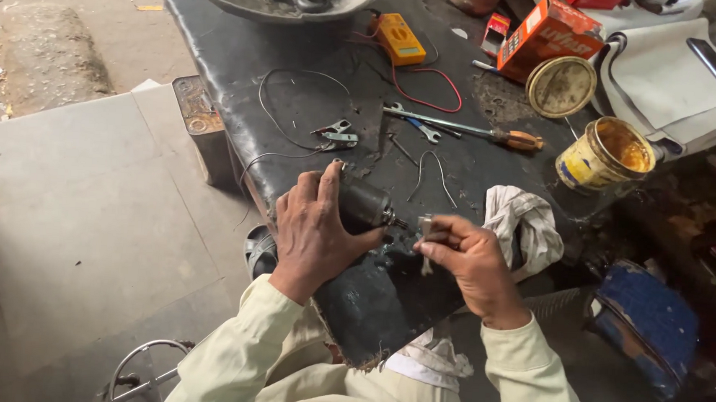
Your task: The person sits at a workbench repairing a starter motor. They hold the cylindrical motor, use a screwdriver and a wrench to loosen and tighten its components, turn the unit over to work on different sides, and manipulate its parts and wires by hand throughout.
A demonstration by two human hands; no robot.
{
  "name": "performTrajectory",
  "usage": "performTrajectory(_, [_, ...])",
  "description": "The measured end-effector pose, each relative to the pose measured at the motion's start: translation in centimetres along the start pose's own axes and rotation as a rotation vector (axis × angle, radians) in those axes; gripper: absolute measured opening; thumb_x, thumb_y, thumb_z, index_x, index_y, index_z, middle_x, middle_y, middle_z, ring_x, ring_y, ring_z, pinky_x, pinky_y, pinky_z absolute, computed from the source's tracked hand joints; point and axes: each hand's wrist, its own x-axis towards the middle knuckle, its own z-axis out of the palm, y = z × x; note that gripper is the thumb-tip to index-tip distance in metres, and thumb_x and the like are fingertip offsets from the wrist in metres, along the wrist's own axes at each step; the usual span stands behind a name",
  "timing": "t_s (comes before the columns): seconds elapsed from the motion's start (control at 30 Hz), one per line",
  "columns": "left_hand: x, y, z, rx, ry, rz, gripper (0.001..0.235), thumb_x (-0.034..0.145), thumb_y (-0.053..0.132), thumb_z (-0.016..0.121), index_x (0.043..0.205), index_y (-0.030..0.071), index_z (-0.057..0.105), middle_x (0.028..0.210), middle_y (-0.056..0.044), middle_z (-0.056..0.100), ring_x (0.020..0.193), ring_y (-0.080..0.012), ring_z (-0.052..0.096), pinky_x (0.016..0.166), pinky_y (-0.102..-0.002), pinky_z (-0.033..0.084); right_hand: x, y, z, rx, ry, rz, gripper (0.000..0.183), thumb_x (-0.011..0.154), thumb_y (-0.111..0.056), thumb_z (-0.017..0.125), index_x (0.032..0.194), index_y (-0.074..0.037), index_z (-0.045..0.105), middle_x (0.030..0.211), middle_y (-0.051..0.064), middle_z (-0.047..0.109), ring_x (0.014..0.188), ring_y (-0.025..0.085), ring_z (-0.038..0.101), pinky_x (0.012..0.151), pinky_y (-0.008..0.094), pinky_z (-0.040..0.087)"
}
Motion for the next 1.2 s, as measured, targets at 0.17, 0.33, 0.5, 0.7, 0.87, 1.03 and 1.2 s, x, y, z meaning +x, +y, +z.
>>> performTrajectory(0.17, [-0.1, -0.2, 0.2, -0.005, 0.018, 0.022, 0.108, 0.053, 0.051, 0.093, 0.142, 0.005, 0.05, 0.113, -0.013, 0.057, 0.105, -0.0333, 0.058, 0.093, -0.047, 0.042, 0.8, 1.3, 0.0, -0.059, 0.019, -0.244, 0.007, 0.101, -0.005, 0.064, 0.106, 0.001, 0.064, 0.085, 0.008, 0.068, 0.07, 0.012, 0.064, 0.062, 0.026, 0.054])
performTrajectory(0.33, [-0.1, -0.2, 0.0, -0.021, 0.033, 0.023, 0.109, 0.053, 0.051, 0.093, 0.141, 0.003, 0.05, 0.114, -0.014, 0.057, 0.107, -0.0332, 0.058, 0.094, -0.047, 0.042, 0.8, 0.6, 1.6, -0.558, 0.218, -0.248, 0.013, 0.102, -0.012, 0.061, 0.106, -0.001, 0.066, 0.068, 0.009, 0.066, 0.058, 0.014, 0.064, 0.054, 0.027, 0.05])
performTrajectory(0.5, [-0.1, -0.2, 0.2, -0.005, 0.033, 0.028, 0.106, 0.054, 0.05, 0.093, 0.14, 0.003, 0.051, 0.113, -0.013, 0.057, 0.106, -0.0325, 0.058, 0.094, -0.047, 0.042, 1.0, 2.8, 0.3, -0.211, 0.009, -0.176, 0.017, 0.099, -0.011, 0.062, 0.11, 0.002, 0.063, 0.088, 0.006, 0.073, 0.075, 0.012, 0.07, 0.067, 0.028, 0.059])
performTrajectory(0.7, [-0.1, -0.1, 0.1, -0.032, 0.029, 0.025, 0.107, 0.053, 0.05, 0.093, 0.14, 0.002, 0.052, 0.112, -0.013, 0.057, 0.105, -0.0305, 0.059, 0.093, -0.047, 0.041, 0.1, 1.8, 1.5, -0.457, 0.007, -0.63, 0.01, 0.108, -0.008, 0.057, 0.11, 0.0, 0.06, 0.103, 0.01, 0.066, 0.089, 0.016, 0.067, 0.08, 0.03, 0.054])
performTrajectory(0.87, [-0.1, -0.1, -0.1, -0.042, 0.037, 0.025, 0.107, 0.053, 0.049, 0.093, 0.14, 0.003, 0.051, 0.114, -0.013, 0.057, 0.106, -0.0306, 0.059, 0.093, -0.047, 0.041, 0.6, 0.7, 2.5, -0.608, 0.044, -0.708, 0.009, 0.107, -0.008, 0.057, 0.111, 0.0, 0.058, 0.104, 0.012, 0.066, 0.091, 0.02, 0.067, 0.08, 0.03, 0.054])
performTrajectory(1.03, [0.0, 0.0, -0.2, -0.041, 0.017, 0.015, 0.109, 0.051, 0.05, 0.094, 0.14, 0.004, 0.051, 0.115, -0.014, 0.057, 0.106, -0.0316, 0.059, 0.093, -0.047, 0.041, 0.8, -0.3, 3.2, -0.755, 0.069, -0.822, 0.009, 0.105, -0.007, 0.06, 0.11, 0.0, 0.057, 0.103, 0.014, 0.067, 0.091, 0.027, 0.07, 0.08, 0.033, 0.055])
performTrajectory(1.2, [0.0, -0.1, -0.3, -0.065, 0.016, 0.013, 0.108, 0.052, 0.05, 0.094, 0.14, 0.004, 0.051, 0.116, -0.014, 0.057, 0.106, -0.0319, 0.059, 0.093, -0.048, 0.041, 1.5, -0.5, 3.2, -0.822, -0.007, -0.897, 0.012, 0.107, -0.011, 0.06, 0.111, 0.0, 0.058, 0.102, 0.014, 0.066, 0.092, 0.028, 0.068, 0.08, 0.035, 0.055])
